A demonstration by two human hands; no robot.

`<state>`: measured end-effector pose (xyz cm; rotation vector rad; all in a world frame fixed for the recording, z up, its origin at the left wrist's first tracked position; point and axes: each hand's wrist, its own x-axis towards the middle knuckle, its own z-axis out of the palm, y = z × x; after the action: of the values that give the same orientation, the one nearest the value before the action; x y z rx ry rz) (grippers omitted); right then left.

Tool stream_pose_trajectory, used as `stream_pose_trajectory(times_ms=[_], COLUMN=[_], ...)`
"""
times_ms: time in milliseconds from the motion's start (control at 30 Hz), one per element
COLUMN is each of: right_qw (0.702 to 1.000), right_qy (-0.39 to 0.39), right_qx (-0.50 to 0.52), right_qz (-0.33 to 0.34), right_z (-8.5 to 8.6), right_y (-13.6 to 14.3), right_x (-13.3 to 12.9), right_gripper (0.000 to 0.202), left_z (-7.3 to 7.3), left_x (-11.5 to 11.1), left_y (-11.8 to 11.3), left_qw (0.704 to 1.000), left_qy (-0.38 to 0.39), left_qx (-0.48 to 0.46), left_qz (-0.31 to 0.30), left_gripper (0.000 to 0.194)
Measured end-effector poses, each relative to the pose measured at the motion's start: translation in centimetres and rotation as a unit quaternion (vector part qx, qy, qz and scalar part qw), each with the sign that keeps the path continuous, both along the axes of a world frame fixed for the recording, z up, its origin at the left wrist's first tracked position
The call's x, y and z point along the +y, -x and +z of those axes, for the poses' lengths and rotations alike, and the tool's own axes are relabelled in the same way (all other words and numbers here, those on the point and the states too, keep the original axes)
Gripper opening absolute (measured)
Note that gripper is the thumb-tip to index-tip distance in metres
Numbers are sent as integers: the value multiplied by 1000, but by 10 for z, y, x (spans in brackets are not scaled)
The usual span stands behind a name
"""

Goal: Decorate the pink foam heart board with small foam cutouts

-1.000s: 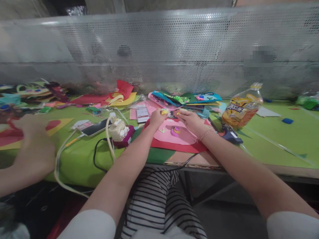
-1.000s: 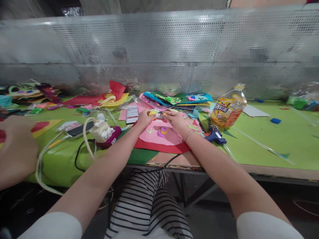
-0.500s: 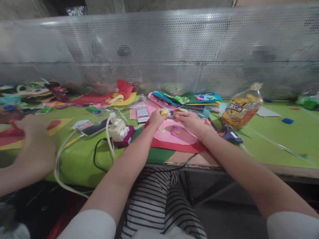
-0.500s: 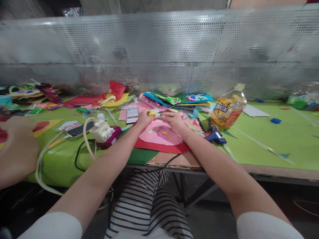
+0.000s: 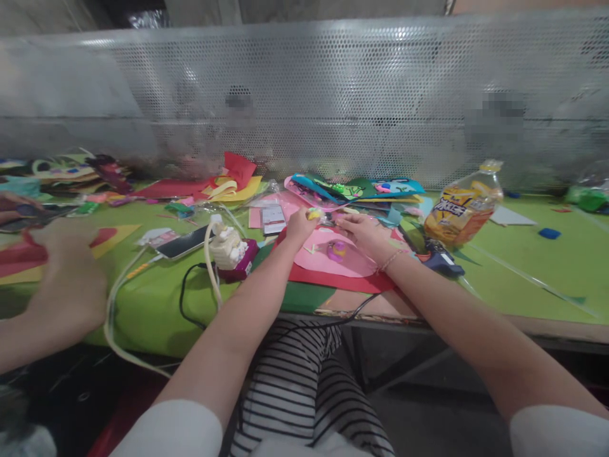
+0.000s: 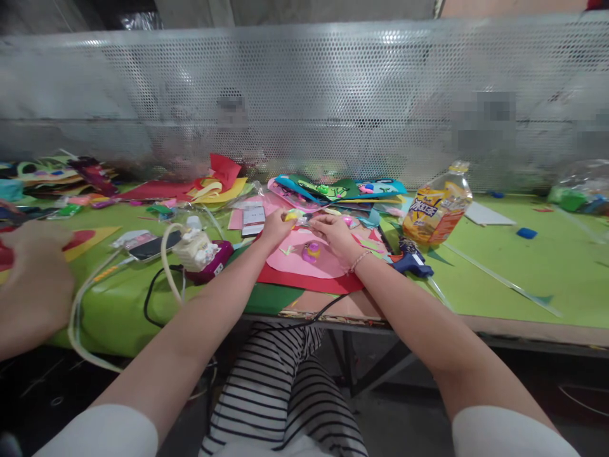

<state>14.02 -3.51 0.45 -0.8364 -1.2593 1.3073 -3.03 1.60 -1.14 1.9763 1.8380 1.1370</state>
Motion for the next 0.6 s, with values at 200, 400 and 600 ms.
stream_pose_trajectory(times_ms=[200,400,600], right_qw=[999,999,999], right_qy=[6,5,4], right_qx=[50,43,44], right_qz=[3,-4,-13], right_z=[0,0,-3], right_y=[0,1,1], right_x=[1,-1,4], right_gripper=[19,19,16], left_z=[0,-4,-3], left_x=[0,3,2], left_y=[0,0,0], left_qw=[1000,1000,1000], left_qy=[-8,-26,-23], left_qx=[1,-1,5], left_qz=[-3,-7,-2], left_gripper=[27,29,27])
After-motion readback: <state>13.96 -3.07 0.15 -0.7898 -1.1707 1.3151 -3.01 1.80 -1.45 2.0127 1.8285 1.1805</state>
